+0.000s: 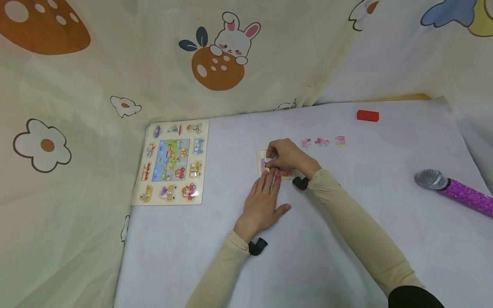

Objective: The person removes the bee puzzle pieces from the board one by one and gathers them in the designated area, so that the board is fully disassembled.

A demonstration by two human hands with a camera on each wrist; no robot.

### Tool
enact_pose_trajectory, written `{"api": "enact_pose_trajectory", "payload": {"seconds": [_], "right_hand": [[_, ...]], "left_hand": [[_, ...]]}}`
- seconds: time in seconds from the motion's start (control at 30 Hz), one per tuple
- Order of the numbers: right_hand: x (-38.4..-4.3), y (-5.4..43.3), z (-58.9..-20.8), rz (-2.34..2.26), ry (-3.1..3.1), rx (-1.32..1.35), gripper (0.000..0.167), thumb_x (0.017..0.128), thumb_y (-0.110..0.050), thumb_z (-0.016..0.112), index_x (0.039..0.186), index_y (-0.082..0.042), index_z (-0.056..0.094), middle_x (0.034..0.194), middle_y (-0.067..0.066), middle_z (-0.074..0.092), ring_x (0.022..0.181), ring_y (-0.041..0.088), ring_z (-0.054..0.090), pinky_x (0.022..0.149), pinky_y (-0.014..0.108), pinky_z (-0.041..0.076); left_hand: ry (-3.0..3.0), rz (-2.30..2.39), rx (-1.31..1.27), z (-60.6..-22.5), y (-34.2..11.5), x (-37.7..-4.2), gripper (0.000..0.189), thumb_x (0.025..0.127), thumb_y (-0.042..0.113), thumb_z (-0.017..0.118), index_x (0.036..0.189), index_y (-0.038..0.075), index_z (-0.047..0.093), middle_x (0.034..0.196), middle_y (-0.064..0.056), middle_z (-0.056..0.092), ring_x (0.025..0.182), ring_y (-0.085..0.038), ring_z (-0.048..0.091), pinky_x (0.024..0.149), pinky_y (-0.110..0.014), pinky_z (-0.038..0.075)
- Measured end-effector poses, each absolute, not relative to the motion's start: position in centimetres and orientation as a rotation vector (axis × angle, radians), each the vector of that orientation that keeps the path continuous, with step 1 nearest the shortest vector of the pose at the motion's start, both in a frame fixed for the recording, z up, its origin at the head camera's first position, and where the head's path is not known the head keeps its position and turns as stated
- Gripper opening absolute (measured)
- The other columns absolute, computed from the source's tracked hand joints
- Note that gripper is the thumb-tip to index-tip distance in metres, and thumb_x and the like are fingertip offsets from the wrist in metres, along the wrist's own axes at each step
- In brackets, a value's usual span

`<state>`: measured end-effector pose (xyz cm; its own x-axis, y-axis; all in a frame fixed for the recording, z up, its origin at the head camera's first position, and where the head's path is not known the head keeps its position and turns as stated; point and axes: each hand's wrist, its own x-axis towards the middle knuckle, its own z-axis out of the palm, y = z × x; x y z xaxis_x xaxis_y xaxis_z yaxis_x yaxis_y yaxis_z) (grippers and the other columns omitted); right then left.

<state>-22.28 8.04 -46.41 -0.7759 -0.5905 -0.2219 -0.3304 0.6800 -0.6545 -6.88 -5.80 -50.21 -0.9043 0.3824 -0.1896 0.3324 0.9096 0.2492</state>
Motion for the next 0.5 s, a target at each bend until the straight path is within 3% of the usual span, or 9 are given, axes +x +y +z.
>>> {"api": "enact_pose_trajectory", "payload": {"seconds": [0.5], "right_hand": [[-22.26,8.05,-46.56,-0.899,2.463,-0.775,0.015,0.092,-0.008,0.082,0.1,-0.005,0.07,0.091,0.008,0.072,0.083,0.022,0.066,0.081,0.039,0.055]], "left_hand": [[2.835,0.315,0.542,-50.21,-5.94,-6.94,0.094,0.105,0.063,0.053,0.171,0.01,0.012,0.18,-0.01,0.009,0.167,-0.03,0.002,0.135,-0.045,0.015]]}}
